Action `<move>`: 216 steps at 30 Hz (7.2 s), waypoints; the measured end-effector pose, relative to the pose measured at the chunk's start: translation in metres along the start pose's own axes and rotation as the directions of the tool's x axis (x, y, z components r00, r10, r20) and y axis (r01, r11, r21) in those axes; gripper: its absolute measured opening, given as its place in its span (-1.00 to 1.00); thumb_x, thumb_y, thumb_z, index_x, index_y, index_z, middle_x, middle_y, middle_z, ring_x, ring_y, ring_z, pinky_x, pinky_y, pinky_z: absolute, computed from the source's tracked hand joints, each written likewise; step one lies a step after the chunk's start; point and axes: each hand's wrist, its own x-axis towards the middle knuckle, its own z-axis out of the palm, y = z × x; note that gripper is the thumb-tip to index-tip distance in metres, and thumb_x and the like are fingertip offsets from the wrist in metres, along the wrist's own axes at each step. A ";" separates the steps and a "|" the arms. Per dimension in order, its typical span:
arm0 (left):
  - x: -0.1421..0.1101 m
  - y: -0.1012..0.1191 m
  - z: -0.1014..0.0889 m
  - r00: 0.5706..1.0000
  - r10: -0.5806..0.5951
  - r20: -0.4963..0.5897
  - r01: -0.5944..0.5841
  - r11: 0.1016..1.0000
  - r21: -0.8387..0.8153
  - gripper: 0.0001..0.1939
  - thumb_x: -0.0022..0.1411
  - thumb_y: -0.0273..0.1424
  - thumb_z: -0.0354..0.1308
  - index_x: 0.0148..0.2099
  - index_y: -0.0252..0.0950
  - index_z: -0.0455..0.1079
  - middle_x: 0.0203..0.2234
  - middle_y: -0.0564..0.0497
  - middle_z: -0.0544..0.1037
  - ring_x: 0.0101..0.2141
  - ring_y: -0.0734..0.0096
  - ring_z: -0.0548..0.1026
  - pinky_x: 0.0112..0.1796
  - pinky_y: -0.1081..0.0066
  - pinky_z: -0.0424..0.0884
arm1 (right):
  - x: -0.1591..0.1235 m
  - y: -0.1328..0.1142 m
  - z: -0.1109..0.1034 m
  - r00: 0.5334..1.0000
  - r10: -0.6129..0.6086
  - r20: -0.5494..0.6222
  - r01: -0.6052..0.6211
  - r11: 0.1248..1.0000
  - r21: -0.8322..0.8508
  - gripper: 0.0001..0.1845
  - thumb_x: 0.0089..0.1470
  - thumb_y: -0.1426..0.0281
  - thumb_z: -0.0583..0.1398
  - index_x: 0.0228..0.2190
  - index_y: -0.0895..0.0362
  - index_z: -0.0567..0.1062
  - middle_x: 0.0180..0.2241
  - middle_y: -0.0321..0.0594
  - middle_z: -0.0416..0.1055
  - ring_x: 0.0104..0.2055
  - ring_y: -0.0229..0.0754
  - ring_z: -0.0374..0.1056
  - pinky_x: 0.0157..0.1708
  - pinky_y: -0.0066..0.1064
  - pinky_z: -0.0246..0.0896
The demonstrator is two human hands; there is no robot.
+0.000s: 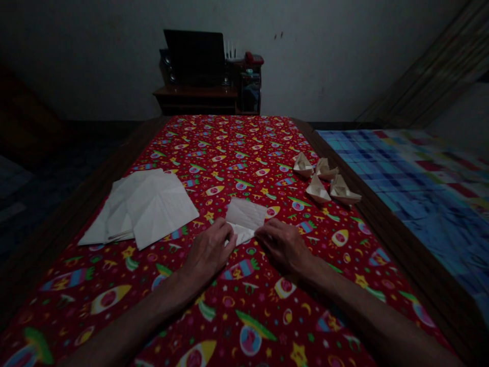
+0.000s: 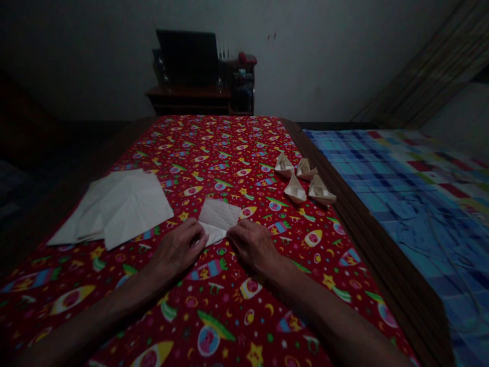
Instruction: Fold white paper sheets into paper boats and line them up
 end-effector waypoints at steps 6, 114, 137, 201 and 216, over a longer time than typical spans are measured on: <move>0.000 -0.002 0.001 1.000 0.008 0.017 -0.008 1.000 -0.017 -0.84 0.27 -0.43 -0.05 -0.39 -0.28 0.23 -0.43 0.06 0.30 -0.45 0.46 0.34 -0.43 0.44 0.26 | 0.002 0.002 -0.002 0.968 0.205 -0.148 -0.184 0.972 0.143 -0.88 0.08 0.44 0.15 -0.36 0.14 0.51 -0.40 -0.20 0.47 -0.38 -0.24 0.37 -0.38 -0.45 0.25; -0.022 0.025 -0.006 0.926 0.275 0.257 -0.329 0.923 0.198 -0.51 0.23 -0.57 -0.11 0.22 -0.43 0.12 0.18 -0.18 0.24 0.18 0.19 0.16 0.17 0.16 0.10 | 0.000 -0.013 -0.010 1.000 0.028 -0.006 -0.028 0.889 -0.458 -0.76 0.16 0.35 0.05 -0.27 0.15 0.48 -0.36 -0.15 0.39 -0.39 -0.24 0.26 -0.45 -0.46 0.00; 0.013 -0.007 -0.011 0.884 0.439 0.158 -0.452 0.890 0.056 -0.63 0.23 -0.63 -0.05 0.05 -0.31 0.32 0.00 -0.10 0.43 0.05 0.25 0.30 0.04 0.16 0.31 | -0.048 -0.026 -0.028 0.982 0.177 0.074 -0.181 0.982 0.051 -0.78 0.15 0.39 0.08 -0.19 0.12 0.46 -0.37 -0.20 0.47 -0.39 -0.25 0.37 -0.41 -0.46 0.25; -0.041 0.012 -0.005 0.927 0.333 0.170 -0.332 0.943 -0.037 -0.39 0.07 -0.73 -0.10 0.20 -0.41 0.13 0.10 -0.17 0.29 0.08 0.17 0.16 0.05 0.11 0.29 | -0.006 -0.020 -0.002 0.974 0.228 0.005 -0.221 0.949 -0.226 -0.74 0.13 0.28 0.12 -0.51 0.16 0.41 -0.54 -0.26 0.36 -0.52 -0.29 0.23 -0.50 -0.48 -0.02; -0.042 0.013 -0.004 0.913 0.345 0.219 -0.361 0.932 0.040 -0.30 -0.01 -0.75 -0.13 0.23 -0.44 0.06 0.14 -0.14 0.26 0.12 0.15 0.13 0.07 0.11 0.26 | -0.005 -0.019 0.001 0.971 0.238 -0.004 -0.231 0.935 -0.270 -0.74 0.13 0.27 0.12 -0.50 0.16 0.42 -0.54 -0.26 0.37 -0.50 -0.28 0.24 -0.48 -0.48 -0.03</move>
